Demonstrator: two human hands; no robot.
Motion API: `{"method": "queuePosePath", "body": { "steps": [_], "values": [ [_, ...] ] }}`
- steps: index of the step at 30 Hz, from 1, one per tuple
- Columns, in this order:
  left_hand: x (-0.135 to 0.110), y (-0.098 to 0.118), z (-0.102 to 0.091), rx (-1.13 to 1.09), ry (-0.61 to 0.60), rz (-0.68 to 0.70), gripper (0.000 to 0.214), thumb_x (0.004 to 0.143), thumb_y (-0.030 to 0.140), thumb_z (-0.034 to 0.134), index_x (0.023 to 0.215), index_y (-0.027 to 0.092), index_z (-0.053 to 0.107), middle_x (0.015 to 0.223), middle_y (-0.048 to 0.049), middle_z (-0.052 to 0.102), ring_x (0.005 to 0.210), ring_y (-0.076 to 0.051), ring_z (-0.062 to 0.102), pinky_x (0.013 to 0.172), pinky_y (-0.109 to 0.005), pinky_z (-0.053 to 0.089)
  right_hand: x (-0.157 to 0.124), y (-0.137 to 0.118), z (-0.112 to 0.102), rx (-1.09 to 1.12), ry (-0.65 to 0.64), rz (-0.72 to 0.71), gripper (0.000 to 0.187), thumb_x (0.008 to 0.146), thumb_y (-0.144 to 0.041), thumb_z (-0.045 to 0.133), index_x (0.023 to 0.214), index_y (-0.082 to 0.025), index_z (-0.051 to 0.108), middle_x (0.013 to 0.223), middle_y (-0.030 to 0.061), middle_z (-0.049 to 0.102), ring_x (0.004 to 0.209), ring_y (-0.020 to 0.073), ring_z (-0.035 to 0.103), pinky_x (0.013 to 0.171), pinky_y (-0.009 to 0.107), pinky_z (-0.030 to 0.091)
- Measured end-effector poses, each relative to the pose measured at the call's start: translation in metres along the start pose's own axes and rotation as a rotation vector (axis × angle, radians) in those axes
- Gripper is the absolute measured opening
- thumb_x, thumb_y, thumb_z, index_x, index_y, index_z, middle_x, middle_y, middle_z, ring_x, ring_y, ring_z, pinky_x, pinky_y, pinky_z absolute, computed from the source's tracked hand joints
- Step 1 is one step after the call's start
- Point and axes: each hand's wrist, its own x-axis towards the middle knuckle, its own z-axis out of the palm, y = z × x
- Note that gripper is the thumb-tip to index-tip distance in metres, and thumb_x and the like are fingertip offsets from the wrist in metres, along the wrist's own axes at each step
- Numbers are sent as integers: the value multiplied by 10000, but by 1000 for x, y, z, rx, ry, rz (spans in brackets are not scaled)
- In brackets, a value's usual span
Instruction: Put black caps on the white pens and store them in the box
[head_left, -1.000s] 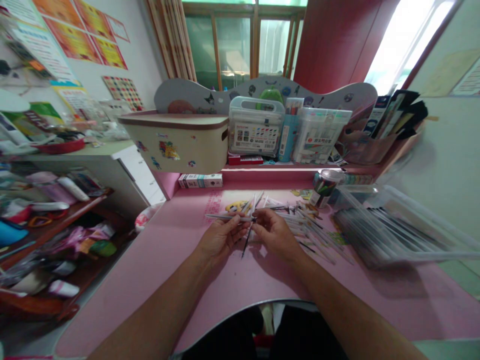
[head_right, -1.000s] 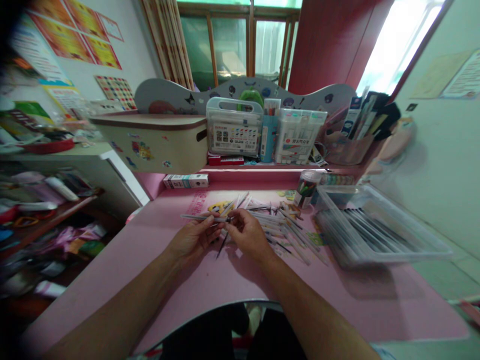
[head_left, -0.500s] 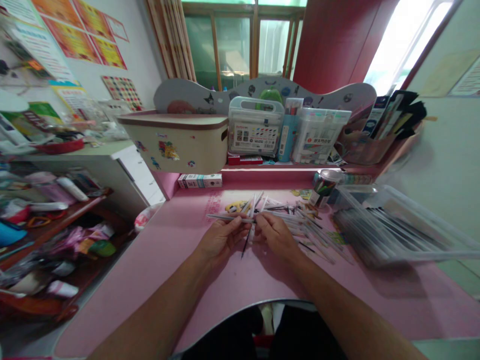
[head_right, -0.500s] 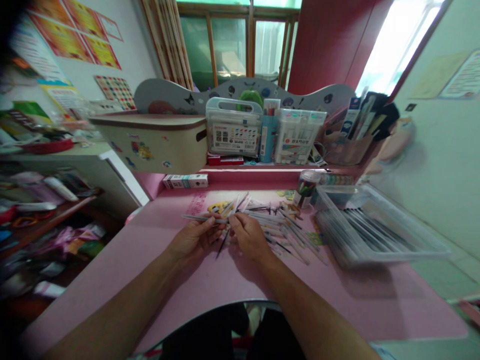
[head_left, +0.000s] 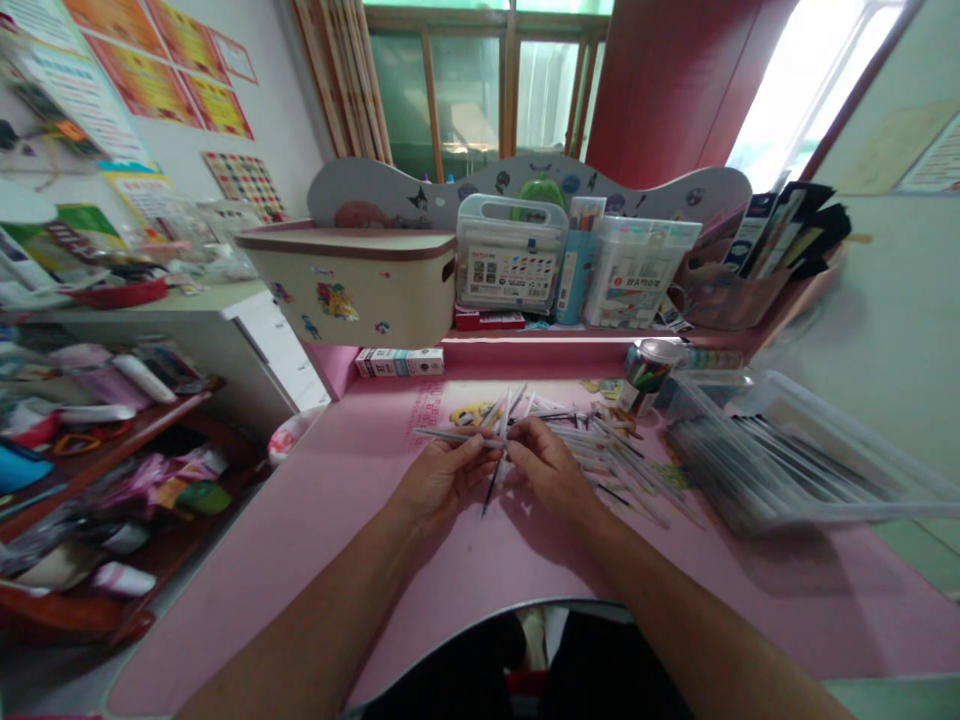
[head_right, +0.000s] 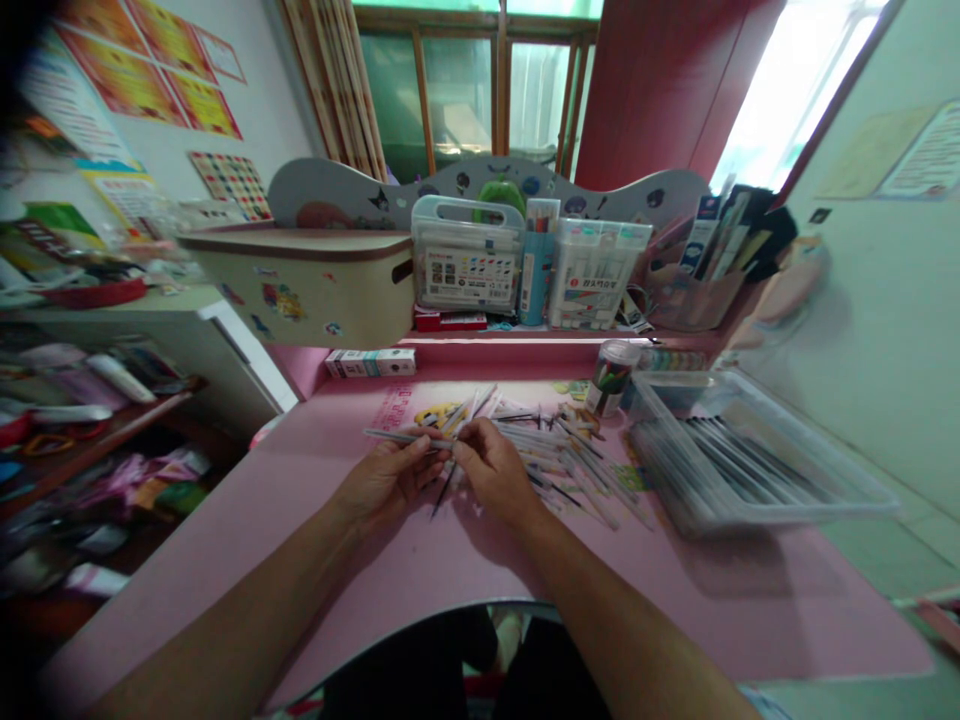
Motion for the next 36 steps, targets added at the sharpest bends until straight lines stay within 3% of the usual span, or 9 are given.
{"method": "queuePosePath", "body": {
  "steps": [8, 10, 15, 21, 26, 36],
  "values": [
    [-2, 2, 2, 24, 31, -7, 59, 857, 81, 659, 888, 129, 675, 740, -56, 748, 631, -126, 719, 611, -204, 593, 1, -3, 1, -119, 16, -44, 79, 853, -243, 522, 790, -227, 566, 783, 4, 572, 754, 171, 520, 689, 287, 424],
    [-3, 2, 3, 24, 21, -11, 62, 852, 92, 673, 899, 132, 674, 743, -58, 750, 627, -126, 718, 610, -206, 593, -3, -2, 0, -191, 14, -109, 53, 782, -179, 563, 792, -223, 591, 817, 13, 582, 775, 178, 517, 724, 296, 418],
    [-4, 1, 3, 21, -6, -28, 85, 831, 99, 704, 898, 136, 667, 745, -63, 753, 617, -125, 715, 610, -205, 595, -9, 4, -5, -357, -34, -243, 226, 649, -86, 566, 819, -222, 625, 842, 31, 569, 792, 197, 494, 717, 299, 406],
    [-4, 2, 3, 28, 31, -12, 74, 837, 99, 695, 894, 139, 670, 737, -51, 749, 632, -128, 722, 624, -208, 595, 0, 7, -3, -73, -8, -55, 13, 775, -252, 594, 772, -239, 589, 748, 16, 551, 724, 184, 485, 617, 275, 402],
    [-5, 4, 5, 33, 25, -44, 50, 866, 93, 652, 886, 132, 676, 724, -67, 750, 601, -119, 710, 604, -197, 582, 4, 3, 1, -2, -11, 86, 176, 845, -339, 540, 711, -224, 530, 714, -3, 527, 657, 155, 488, 576, 270, 396],
    [-6, 4, 6, 24, -8, -35, 92, 873, 70, 617, 880, 136, 682, 735, -75, 752, 610, -123, 709, 621, -206, 586, 6, -3, 1, -8, -13, 110, 335, 846, -454, 518, 609, -221, 488, 595, -5, 472, 546, 136, 461, 502, 261, 385]
  ]
}}
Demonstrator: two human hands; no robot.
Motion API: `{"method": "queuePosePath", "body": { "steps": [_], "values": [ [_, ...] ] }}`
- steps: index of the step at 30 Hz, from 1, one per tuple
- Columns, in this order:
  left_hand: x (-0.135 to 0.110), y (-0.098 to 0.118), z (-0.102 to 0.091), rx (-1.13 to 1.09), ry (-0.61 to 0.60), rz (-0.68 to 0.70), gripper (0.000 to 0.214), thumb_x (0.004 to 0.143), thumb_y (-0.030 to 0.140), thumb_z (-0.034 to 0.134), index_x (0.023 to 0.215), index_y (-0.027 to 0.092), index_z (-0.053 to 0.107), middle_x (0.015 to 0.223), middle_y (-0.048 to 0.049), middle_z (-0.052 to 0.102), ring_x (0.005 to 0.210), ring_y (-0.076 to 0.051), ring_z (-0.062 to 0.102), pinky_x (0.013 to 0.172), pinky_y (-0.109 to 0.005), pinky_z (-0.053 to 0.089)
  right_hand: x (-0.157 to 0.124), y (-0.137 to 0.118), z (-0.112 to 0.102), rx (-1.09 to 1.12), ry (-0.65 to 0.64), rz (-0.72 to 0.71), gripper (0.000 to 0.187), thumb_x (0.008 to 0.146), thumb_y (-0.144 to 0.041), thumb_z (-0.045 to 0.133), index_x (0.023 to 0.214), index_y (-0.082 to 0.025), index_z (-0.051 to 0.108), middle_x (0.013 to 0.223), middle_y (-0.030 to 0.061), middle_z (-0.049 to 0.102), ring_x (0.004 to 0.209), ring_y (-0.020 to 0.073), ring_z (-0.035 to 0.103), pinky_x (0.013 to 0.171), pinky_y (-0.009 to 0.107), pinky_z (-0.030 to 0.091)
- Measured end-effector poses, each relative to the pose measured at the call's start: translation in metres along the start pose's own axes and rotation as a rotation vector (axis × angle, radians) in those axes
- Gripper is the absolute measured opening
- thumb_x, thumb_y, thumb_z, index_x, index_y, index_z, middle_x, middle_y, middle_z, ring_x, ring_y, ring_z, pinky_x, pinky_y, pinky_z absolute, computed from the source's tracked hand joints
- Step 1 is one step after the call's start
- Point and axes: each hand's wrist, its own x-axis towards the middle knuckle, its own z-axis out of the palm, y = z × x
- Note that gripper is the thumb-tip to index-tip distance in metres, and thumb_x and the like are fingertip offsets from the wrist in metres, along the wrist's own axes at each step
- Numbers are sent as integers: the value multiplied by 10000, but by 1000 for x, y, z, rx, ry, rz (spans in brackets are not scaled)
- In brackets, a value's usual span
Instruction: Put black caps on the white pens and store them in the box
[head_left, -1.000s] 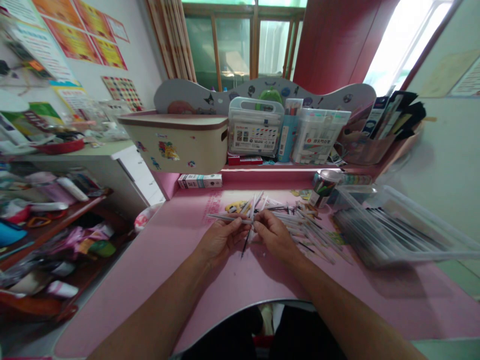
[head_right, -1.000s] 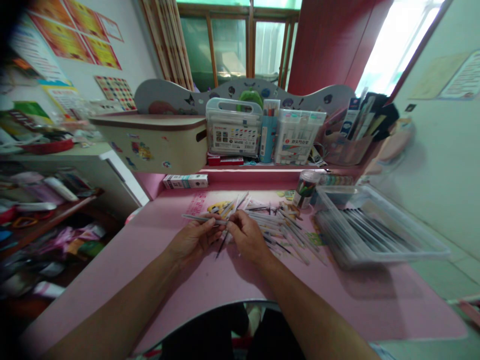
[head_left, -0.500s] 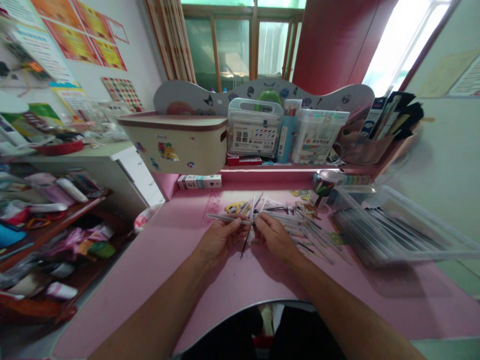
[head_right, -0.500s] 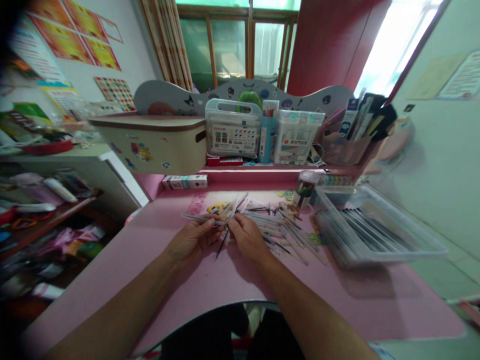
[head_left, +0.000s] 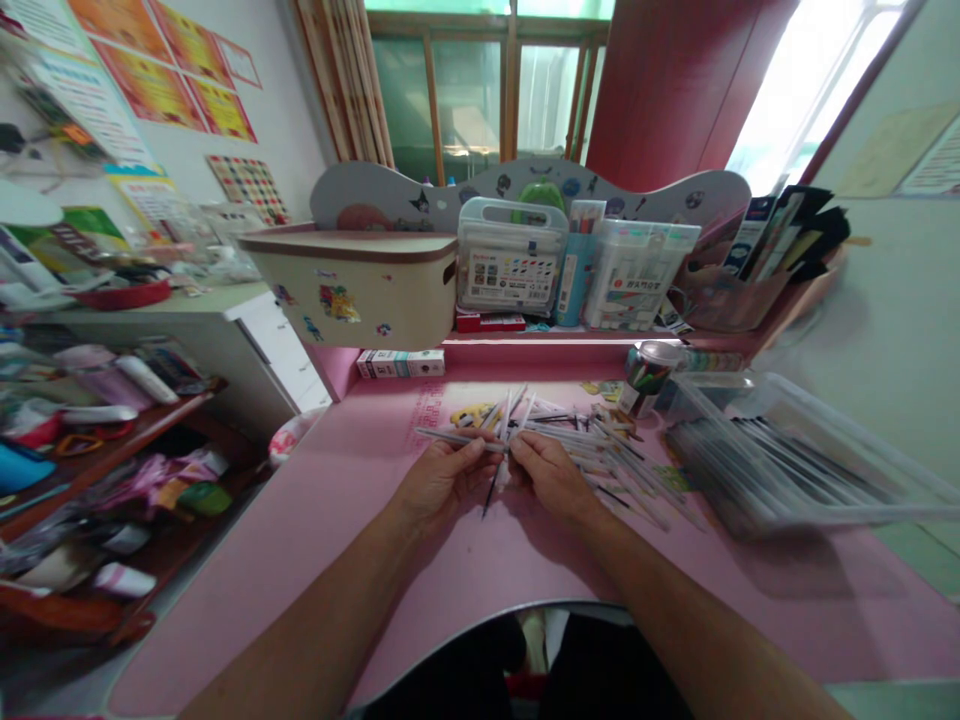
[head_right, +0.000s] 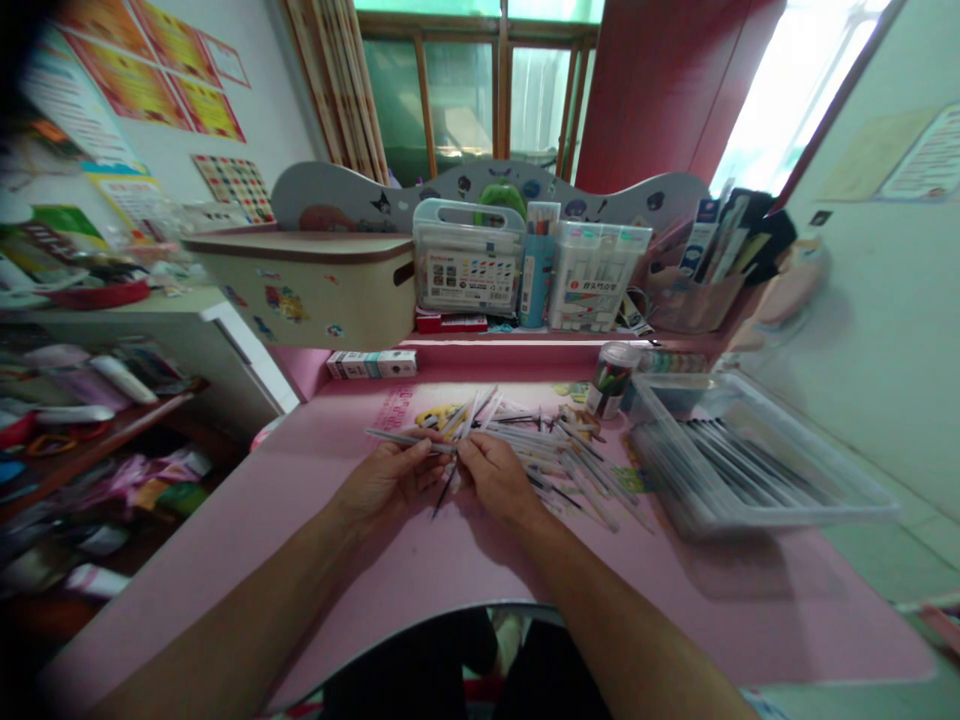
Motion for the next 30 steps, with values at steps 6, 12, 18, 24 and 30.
{"method": "queuePosePath", "body": {
  "steps": [6, 12, 18, 24, 30],
  "values": [
    [0, 0, -2, -13, -25, -15, 74, 822, 81, 677, 869, 138, 683, 735, -74, 753, 600, -128, 703, 596, -213, 571, -2, 4, 3, 184, -59, 129, 377, 834, -527, 527, 620, -220, 484, 540, -33, 459, 429, 113, 447, 413, 247, 394],
    [0, -2, -4, 13, -26, -12, 220, 716, 137, 792, 905, 163, 682, 717, -52, 739, 587, -129, 676, 570, -218, 531, 4, 14, 3, 232, -57, 119, 343, 813, -498, 585, 641, -207, 527, 555, -24, 495, 476, 108, 457, 432, 222, 380],
    [2, -9, -3, 261, -53, 137, 354, 673, 271, 831, 961, 154, 660, 646, 5, 656, 504, -86, 557, 483, -175, 406, 2, 13, 2, 179, -113, 36, 177, 817, -345, 667, 760, -182, 630, 717, 7, 593, 638, 125, 520, 586, 241, 442],
    [13, 3, -19, 825, 66, 370, 289, 818, 385, 649, 982, 154, 702, 798, -50, 699, 639, -159, 620, 598, -275, 490, 1, 6, 3, 161, 47, 30, 192, 816, -328, 645, 701, -187, 583, 603, -38, 512, 519, 93, 466, 445, 194, 370],
    [28, 13, -36, 1273, 390, 637, 375, 885, 224, 447, 1183, 158, 664, 1161, -129, 702, 1054, -256, 647, 939, -404, 484, -3, -5, 11, 472, 256, 137, 265, 834, -473, 608, 850, -247, 472, 515, -120, 418, 310, 58, 287, 279, 165, 251]
  ]
}}
